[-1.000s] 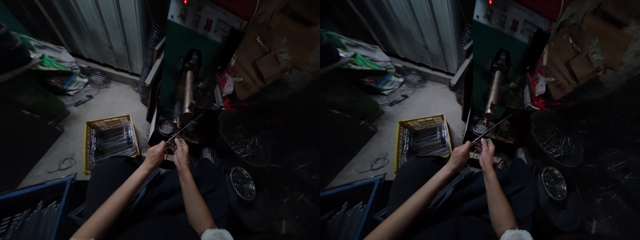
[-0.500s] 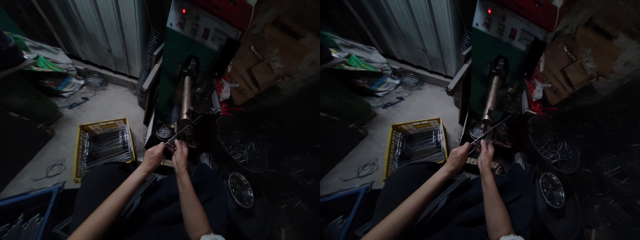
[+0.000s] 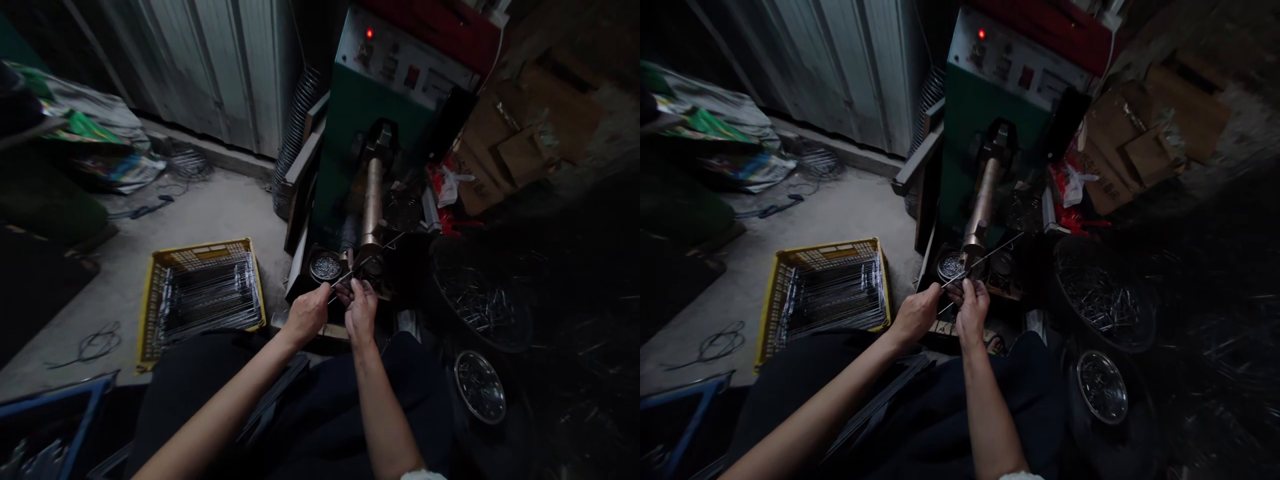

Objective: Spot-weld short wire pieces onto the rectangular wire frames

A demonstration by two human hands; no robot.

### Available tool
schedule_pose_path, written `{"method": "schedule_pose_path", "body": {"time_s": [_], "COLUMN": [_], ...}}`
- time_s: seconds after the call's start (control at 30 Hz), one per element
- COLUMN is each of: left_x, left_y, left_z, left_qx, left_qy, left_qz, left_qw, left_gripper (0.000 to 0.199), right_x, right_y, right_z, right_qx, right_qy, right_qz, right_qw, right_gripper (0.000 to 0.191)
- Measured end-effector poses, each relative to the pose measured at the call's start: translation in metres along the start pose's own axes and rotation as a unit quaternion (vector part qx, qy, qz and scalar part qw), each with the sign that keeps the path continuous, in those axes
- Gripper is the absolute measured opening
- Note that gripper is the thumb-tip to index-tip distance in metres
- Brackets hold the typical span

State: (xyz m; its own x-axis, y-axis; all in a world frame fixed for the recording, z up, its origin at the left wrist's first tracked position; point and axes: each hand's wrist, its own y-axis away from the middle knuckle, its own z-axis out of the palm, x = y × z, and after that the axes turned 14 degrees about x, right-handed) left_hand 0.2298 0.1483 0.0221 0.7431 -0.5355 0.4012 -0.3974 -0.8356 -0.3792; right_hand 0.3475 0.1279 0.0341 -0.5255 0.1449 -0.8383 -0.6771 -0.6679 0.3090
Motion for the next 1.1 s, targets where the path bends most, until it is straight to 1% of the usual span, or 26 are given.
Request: {"method": "schedule_pose_path", "body": {"time_s": [0.13,0.33,0.47,0.6,0.73,0.83,1.0,1.07,1.1], "left_x": [0.001,0.0,-0.003,-0.002,0.002,0.002,-0.002,-0.003,-0.004], "left_y": [-0.005,-0.006,-0.009,-0.02,-0.033,-0.039,-0.041,-0.042,-0.043], "left_z": [-0.004,-0.005,-0.005,-0.005,-0.001,0.002,0.001,0.001,0.0], "left_qx": [-0.006,-0.018,-0.029,-0.037,-0.037,-0.035,-0.04,-0.044,-0.044], "left_qy": [-0.003,0.0,-0.005,-0.004,0.003,0.007,0.003,0.003,0.004], "left_qz": [-0.001,0.005,0.011,0.027,0.037,0.04,0.045,0.052,0.056], "left_qw": [1.0,1.0,1.0,0.999,0.999,0.999,0.998,0.998,0.997], "left_gripper": [0.021,0.021,0.02,0.02,0.018,0.018,0.019,0.019,0.02], "right_x": [0.001,0.0,-0.005,-0.01,-0.015,-0.014,-0.011,-0.013,-0.014], "right_y": [-0.004,-0.003,-0.002,-0.009,-0.02,-0.023,-0.026,-0.028,-0.028], "right_z": [0.001,0.003,0.003,-0.002,-0.006,-0.006,-0.005,-0.007,-0.011], "right_qx": [-0.003,0.001,-0.01,0.023,0.044,0.047,0.038,0.028,0.022], "right_qy": [0.005,0.012,0.033,0.089,0.08,0.079,0.09,0.111,0.134], "right_qz": [-0.003,0.001,0.011,-0.029,-0.056,-0.058,-0.044,-0.067,-0.091], "right_qw": [1.0,1.0,0.999,0.995,0.994,0.994,0.994,0.991,0.987], "right_gripper": [0.028,0.019,0.023,0.026,0.029,0.032,0.033,0.032,0.031]}}
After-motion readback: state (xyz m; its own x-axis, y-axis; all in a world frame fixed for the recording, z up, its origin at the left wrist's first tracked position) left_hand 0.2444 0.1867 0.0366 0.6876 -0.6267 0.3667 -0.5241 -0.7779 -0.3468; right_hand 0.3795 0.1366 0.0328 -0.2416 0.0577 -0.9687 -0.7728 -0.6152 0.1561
